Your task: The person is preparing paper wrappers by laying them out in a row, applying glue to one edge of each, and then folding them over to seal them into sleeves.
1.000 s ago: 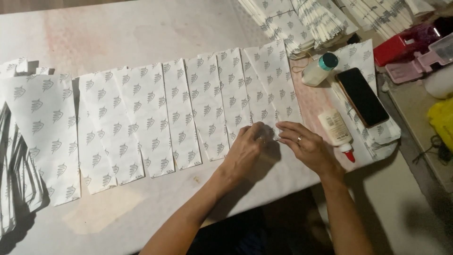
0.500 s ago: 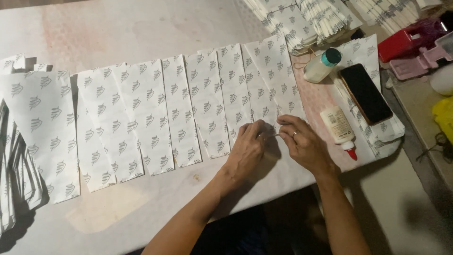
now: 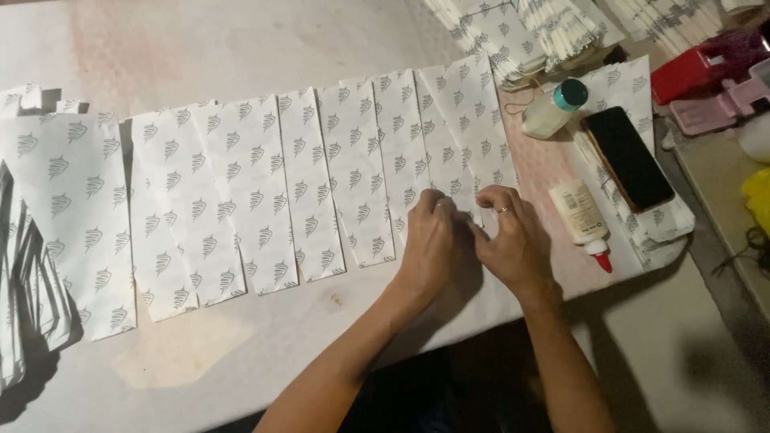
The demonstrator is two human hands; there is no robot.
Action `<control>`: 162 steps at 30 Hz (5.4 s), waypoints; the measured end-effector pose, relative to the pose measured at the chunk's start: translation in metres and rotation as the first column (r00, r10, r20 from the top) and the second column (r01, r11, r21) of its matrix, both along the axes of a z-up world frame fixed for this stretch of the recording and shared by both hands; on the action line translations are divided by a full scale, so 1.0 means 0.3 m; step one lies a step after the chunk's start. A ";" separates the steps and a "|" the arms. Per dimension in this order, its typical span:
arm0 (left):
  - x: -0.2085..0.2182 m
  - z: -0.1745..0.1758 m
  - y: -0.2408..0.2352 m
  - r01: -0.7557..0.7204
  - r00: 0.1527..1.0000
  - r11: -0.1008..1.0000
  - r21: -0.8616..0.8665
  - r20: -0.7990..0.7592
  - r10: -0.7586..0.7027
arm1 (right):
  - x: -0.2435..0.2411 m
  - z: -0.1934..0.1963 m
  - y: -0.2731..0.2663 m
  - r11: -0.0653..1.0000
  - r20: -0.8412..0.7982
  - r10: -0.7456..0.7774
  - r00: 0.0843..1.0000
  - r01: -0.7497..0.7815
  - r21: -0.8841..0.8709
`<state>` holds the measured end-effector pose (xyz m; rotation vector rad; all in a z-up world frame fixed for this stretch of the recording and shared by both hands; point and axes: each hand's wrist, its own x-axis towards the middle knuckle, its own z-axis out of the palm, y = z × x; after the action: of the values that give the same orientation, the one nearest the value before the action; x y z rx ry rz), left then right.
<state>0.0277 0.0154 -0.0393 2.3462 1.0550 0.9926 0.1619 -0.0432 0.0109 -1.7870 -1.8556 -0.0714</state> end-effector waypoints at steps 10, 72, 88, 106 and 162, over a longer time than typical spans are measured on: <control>-0.022 0.016 -0.011 0.003 0.999 0.998 -0.064 -0.037 -0.005 | 0.017 -0.023 -0.004 0.994 -0.116 -0.059 0.992 0.047 -0.102; -0.326 0.088 -0.045 0.133 0.951 0.977 0.164 -0.298 -0.080 | -0.116 -0.028 0.003 0.950 -0.152 0.300 0.942 -0.309 -0.041; -0.267 -0.005 0.002 -0.024 0.998 0.992 -0.126 0.055 0.031 | -0.212 0.000 0.017 0.996 -0.053 0.014 0.998 -0.019 -0.091; -0.265 0.022 -0.001 -0.016 1.000 0.995 -0.098 -0.026 0.014 | -0.194 0.076 0.018 0.956 -0.225 -0.012 0.974 -0.055 -0.289; -0.522 -0.009 -0.038 -0.036 0.999 0.999 0.016 0.000 0.036 | -0.367 0.003 0.035 0.940 -0.373 0.260 0.891 -0.322 -0.116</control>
<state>-0.1288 0.0041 -0.0420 2.3479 1.0973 1.0173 0.0516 -0.0327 0.0119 -1.4848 -1.8808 0.5096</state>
